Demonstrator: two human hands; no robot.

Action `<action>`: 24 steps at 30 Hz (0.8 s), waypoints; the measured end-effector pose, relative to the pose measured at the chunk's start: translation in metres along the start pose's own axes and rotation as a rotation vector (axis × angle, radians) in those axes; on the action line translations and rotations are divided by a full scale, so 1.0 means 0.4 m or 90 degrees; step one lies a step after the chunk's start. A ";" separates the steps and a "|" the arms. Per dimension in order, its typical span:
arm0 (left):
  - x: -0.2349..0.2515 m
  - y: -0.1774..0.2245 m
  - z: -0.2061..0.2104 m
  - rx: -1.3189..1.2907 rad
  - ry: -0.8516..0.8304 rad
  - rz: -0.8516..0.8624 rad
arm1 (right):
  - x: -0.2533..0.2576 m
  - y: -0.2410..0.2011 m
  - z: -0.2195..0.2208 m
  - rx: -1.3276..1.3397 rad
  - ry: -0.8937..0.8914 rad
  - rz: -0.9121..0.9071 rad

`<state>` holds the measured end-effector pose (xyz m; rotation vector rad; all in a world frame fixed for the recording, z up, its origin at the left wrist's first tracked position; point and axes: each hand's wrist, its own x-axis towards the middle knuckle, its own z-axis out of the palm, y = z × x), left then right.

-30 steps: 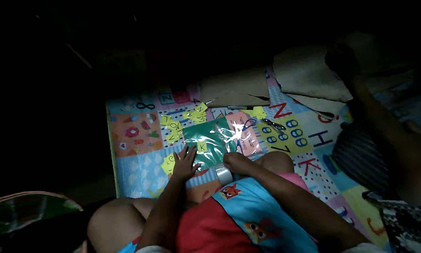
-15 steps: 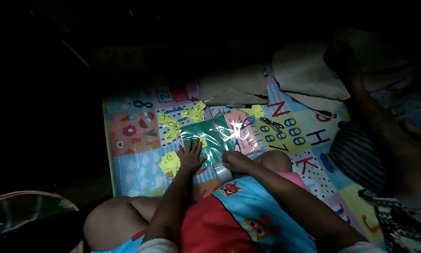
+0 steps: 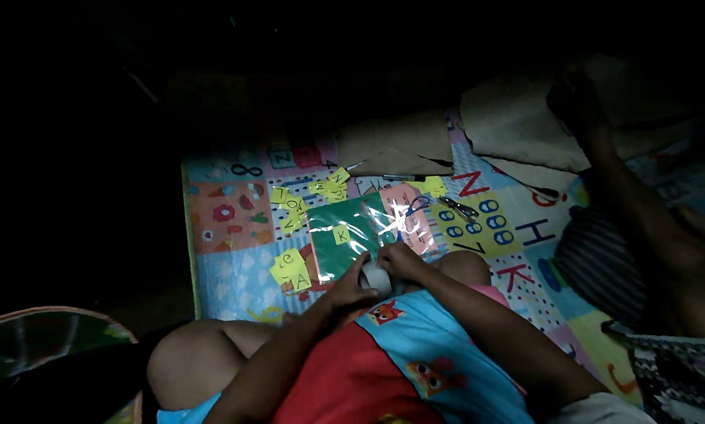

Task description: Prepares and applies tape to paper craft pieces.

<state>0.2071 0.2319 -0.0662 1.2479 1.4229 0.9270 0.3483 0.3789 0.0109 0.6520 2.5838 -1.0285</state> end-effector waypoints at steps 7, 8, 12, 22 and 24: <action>0.003 0.082 0.039 -0.077 0.071 -0.052 | -0.027 -0.008 -0.021 0.067 0.081 0.041; -0.001 0.093 0.038 -0.084 0.072 -0.070 | -0.028 -0.009 -0.022 0.077 0.091 0.038; -0.010 0.104 0.034 -0.112 0.096 -0.086 | -0.031 -0.017 -0.020 0.127 0.127 0.047; -0.004 0.101 0.035 -0.119 0.042 -0.037 | -0.021 0.018 -0.023 0.183 0.060 0.023; -0.005 0.111 0.033 -0.111 0.034 -0.061 | -0.024 0.018 -0.024 0.187 0.046 0.022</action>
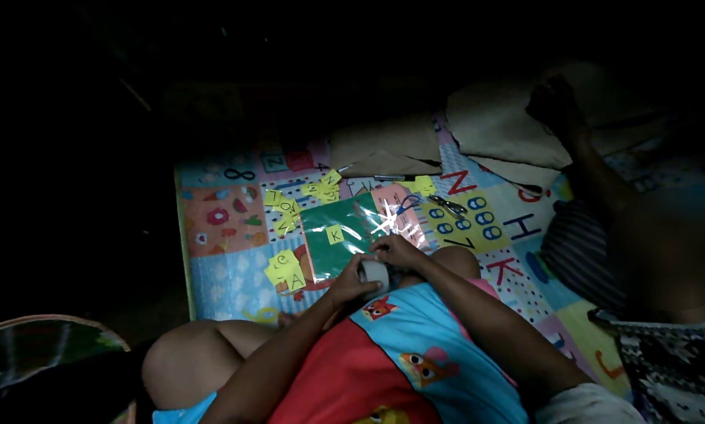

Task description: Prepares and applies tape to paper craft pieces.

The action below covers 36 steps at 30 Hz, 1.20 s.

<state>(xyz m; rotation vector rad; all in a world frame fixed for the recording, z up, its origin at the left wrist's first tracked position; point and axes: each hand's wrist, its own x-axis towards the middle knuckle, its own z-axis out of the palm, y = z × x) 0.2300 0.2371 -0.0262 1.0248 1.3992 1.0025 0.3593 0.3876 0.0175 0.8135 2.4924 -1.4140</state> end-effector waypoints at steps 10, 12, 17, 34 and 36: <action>0.005 -0.009 0.008 0.046 0.044 0.033 | -0.001 -0.007 -0.005 -0.024 -0.011 -0.009; 0.004 -0.007 0.008 0.042 0.078 0.041 | -0.005 -0.017 -0.013 -0.034 0.016 -0.042; 0.005 0.033 0.004 -0.003 0.151 0.103 | -0.037 -0.093 -0.035 -0.211 0.148 -0.140; 0.006 0.071 -0.024 -0.062 0.169 0.059 | -0.079 -0.282 -0.108 -0.313 0.200 -0.215; 0.010 0.087 -0.024 -0.016 0.208 0.077 | -0.084 -0.303 -0.117 -0.345 0.213 -0.237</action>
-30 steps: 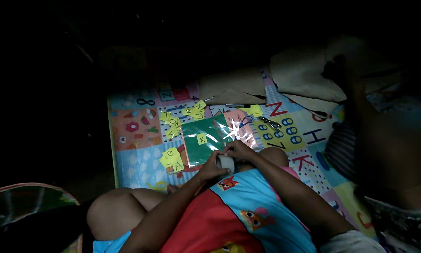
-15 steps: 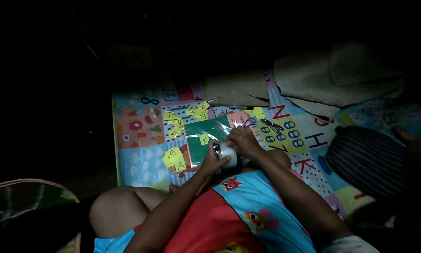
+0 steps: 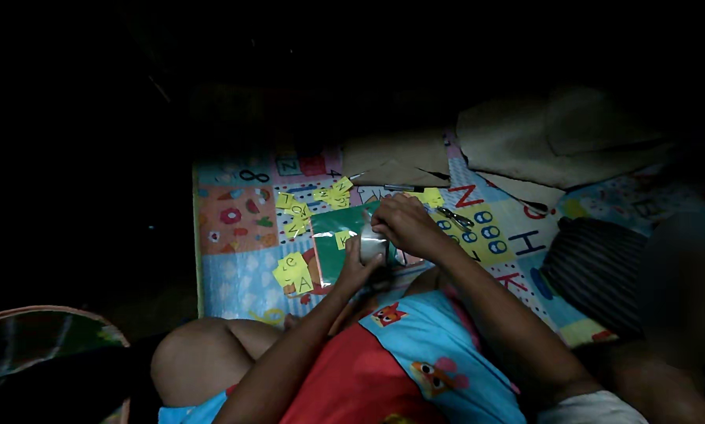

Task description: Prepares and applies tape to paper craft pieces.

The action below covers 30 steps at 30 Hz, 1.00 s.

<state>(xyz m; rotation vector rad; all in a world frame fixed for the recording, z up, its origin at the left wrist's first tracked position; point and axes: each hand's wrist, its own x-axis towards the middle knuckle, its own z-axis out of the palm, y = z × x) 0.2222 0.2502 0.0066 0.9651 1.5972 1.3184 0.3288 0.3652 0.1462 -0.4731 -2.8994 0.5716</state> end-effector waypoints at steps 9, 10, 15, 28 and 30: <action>0.031 -0.033 -0.046 0.426 0.141 0.635 | 0.028 -0.012 -0.057 -0.031 0.266 -0.200; 0.030 -0.030 -0.045 0.446 0.177 0.661 | 0.030 -0.015 -0.068 -0.024 0.278 -0.212; 0.013 -0.031 -0.030 0.414 0.261 0.669 | 0.050 -0.005 -0.091 -0.024 0.307 -0.241; -0.150 -0.028 0.010 0.161 0.018 -0.084 | 0.148 0.175 0.184 0.192 0.059 0.018; -0.135 -0.013 0.011 0.138 -0.005 -0.189 | 0.174 0.197 0.218 0.212 0.007 0.045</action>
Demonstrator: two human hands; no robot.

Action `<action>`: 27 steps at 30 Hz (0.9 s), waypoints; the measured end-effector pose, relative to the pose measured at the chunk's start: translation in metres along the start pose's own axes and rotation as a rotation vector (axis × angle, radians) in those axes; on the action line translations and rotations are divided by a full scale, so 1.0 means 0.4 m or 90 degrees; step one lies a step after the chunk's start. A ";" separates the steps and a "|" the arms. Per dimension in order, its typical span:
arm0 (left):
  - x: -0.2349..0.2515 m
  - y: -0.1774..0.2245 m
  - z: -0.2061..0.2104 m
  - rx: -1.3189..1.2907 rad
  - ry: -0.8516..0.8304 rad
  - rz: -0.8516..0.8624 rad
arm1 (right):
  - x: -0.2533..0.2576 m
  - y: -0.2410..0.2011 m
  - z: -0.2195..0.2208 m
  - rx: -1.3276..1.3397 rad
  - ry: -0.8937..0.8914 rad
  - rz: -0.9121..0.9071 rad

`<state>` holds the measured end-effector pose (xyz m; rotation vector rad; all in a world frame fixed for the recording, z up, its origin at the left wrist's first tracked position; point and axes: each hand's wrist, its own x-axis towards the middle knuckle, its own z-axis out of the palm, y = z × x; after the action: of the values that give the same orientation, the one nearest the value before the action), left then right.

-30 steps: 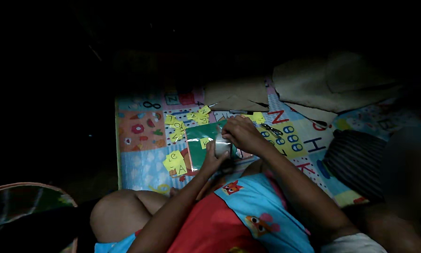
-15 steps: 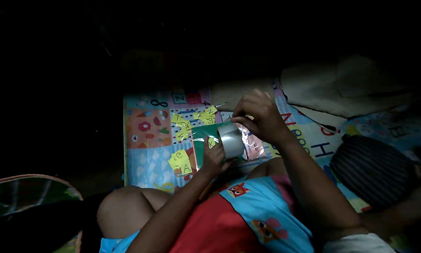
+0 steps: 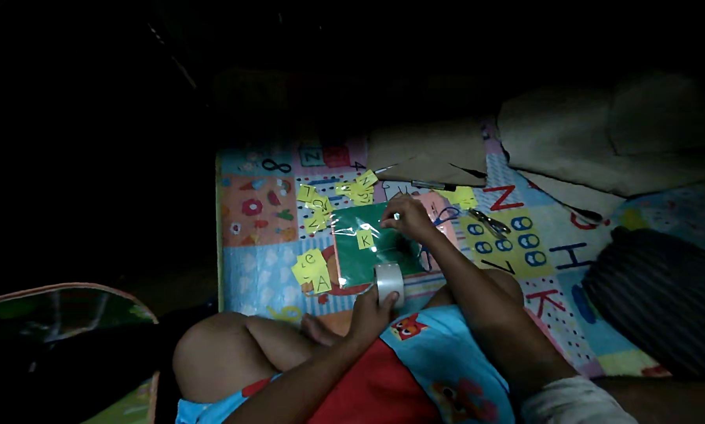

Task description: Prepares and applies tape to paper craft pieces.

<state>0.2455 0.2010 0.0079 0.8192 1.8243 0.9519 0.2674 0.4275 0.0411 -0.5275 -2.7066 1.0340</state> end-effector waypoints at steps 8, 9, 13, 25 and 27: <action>0.029 0.022 0.000 -0.115 0.151 -0.161 | 0.118 0.065 0.069 0.056 -0.136 0.063; 0.038 0.018 0.002 -0.136 0.196 -0.148 | 0.131 0.076 0.079 0.074 -0.151 0.065; 0.068 0.000 -0.015 -0.124 0.201 -0.055 | 0.159 0.104 0.109 0.126 -0.200 0.071; 0.142 0.012 -0.053 -0.156 -0.064 -0.156 | 0.166 0.158 0.143 0.063 -0.255 0.124; 0.150 0.011 -0.056 -0.162 -0.061 -0.176 | 0.166 0.156 0.143 0.065 -0.248 0.125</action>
<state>0.2026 0.2470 -0.0058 0.4352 1.6414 0.9230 0.2051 0.4623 -0.0396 -0.6430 -2.9535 1.4525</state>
